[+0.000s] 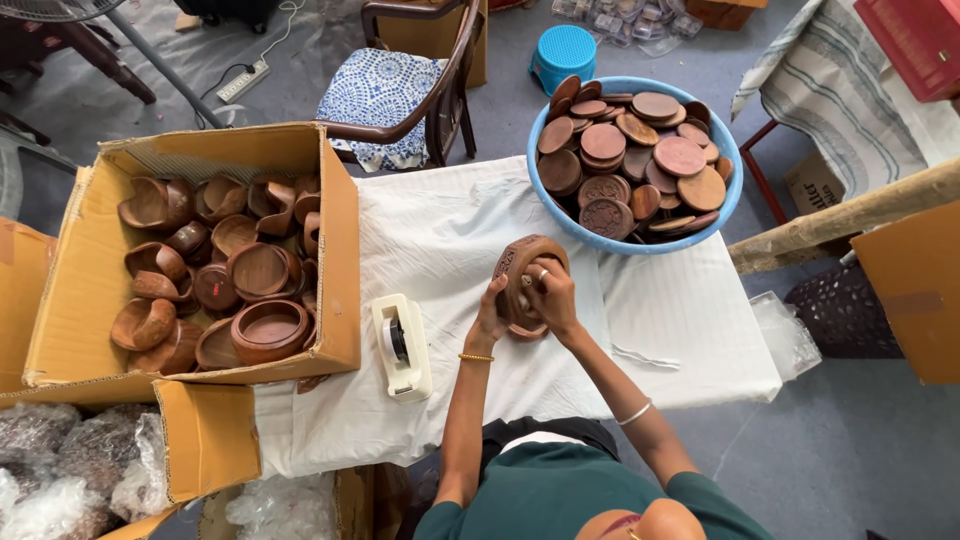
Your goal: The person sorts through a blue basin of small wooden discs and a cardboard box of wooden bowls. They pick up a wooden bowl and wipe its surface with a cloth, then place it on the table.
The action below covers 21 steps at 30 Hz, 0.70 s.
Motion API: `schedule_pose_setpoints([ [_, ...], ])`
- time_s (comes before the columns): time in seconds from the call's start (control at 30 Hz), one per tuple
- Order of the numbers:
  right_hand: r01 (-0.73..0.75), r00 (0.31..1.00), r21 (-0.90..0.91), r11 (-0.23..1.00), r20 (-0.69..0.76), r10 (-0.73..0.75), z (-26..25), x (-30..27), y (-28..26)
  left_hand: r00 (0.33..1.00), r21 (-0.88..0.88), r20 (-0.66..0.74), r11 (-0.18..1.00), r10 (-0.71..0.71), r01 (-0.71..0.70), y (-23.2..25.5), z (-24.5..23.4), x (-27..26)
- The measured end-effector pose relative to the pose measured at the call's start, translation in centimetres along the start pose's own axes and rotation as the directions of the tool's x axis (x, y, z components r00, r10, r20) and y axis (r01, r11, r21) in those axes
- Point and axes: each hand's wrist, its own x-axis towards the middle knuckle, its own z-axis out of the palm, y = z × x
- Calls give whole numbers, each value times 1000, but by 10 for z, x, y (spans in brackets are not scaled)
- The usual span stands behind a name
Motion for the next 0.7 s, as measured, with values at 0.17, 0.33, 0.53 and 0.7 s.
schedule_pose_setpoints([
  [0.17,110,972,-437,893,-139,-188,5,-4,-3,981,154,-192,988,24,6,32,63,-18],
  [0.33,-160,981,26,987,112,156,12,-24,25,970,203,-231,979,74,-26,26,8,-9],
  [0.53,36,994,-1,999,-103,-36,16,-14,1,974,252,-228,966,-4,63,34,44,-20],
  [0.7,-59,993,-215,975,-111,35,11,-16,-1,978,264,-209,964,24,33,33,27,-18],
])
